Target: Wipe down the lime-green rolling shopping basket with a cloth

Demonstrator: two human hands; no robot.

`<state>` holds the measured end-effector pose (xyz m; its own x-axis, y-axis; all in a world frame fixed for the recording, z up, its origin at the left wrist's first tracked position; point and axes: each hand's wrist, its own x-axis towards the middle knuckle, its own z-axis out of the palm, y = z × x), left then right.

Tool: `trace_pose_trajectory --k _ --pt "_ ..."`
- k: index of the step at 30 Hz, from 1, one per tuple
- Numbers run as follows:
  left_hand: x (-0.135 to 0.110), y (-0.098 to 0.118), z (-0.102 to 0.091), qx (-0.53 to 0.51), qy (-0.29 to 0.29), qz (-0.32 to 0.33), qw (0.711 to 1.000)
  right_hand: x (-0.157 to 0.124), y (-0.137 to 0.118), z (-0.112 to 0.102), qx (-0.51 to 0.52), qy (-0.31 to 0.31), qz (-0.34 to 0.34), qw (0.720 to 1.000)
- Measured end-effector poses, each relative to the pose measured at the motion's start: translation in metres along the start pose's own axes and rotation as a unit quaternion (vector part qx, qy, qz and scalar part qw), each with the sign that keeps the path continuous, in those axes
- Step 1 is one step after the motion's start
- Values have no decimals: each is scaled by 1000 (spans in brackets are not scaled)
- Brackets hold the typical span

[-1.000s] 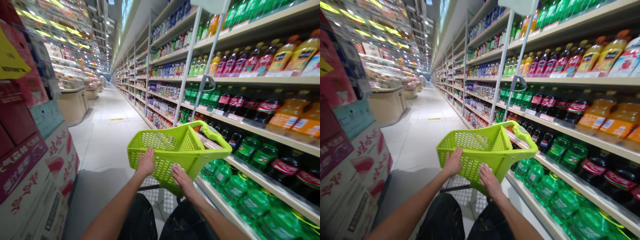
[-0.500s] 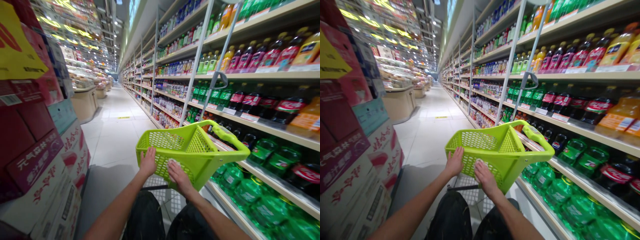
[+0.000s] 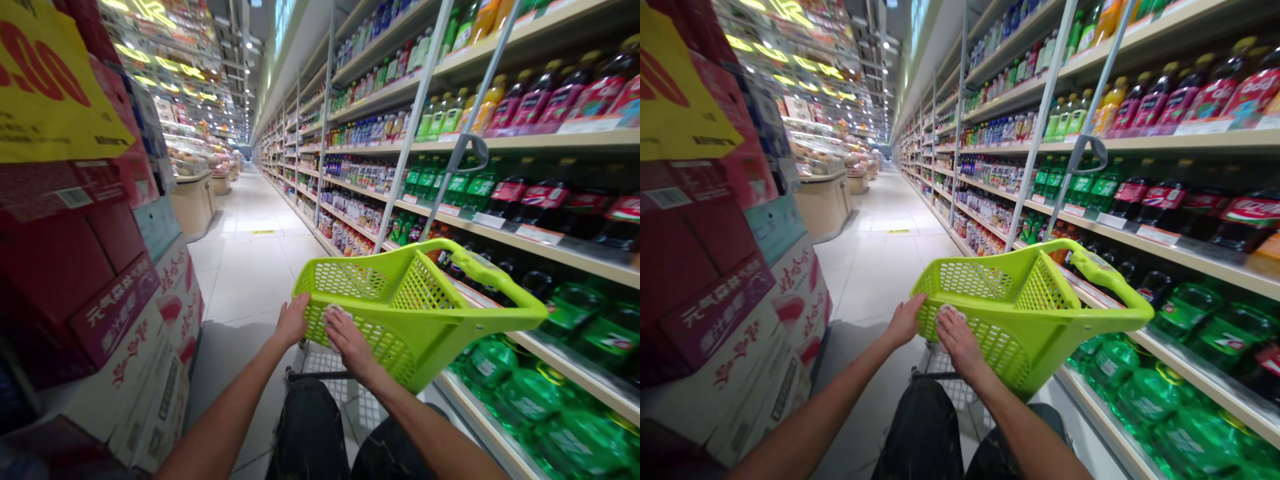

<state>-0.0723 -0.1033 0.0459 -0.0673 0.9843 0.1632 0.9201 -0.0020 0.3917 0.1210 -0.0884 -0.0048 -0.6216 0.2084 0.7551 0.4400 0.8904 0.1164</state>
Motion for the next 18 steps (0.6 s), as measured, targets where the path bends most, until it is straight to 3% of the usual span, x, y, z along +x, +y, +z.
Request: trace_pose_trajectory --k 2,5,9,14,16,18 --pt "5 -8 -6 -97 7 -18 995 20 -1 8 -12 15 6 1000" --pt "9 -19 -12 -195 16 -44 980 14 -2 30 -28 -13 -8 999" --pt "7 -29 -12 -184 -4 -37 982 5 -11 48 6 -57 -39 998" --pt "6 -34 -7 -207 12 -21 978 52 -17 54 7 -46 -28 999" --pt "5 -34 -6 -200 11 -19 979 47 -16 63 -9 -74 -25 997" --pt "4 -31 -8 -180 1 -20 983 25 -16 70 -15 -119 -27 992"
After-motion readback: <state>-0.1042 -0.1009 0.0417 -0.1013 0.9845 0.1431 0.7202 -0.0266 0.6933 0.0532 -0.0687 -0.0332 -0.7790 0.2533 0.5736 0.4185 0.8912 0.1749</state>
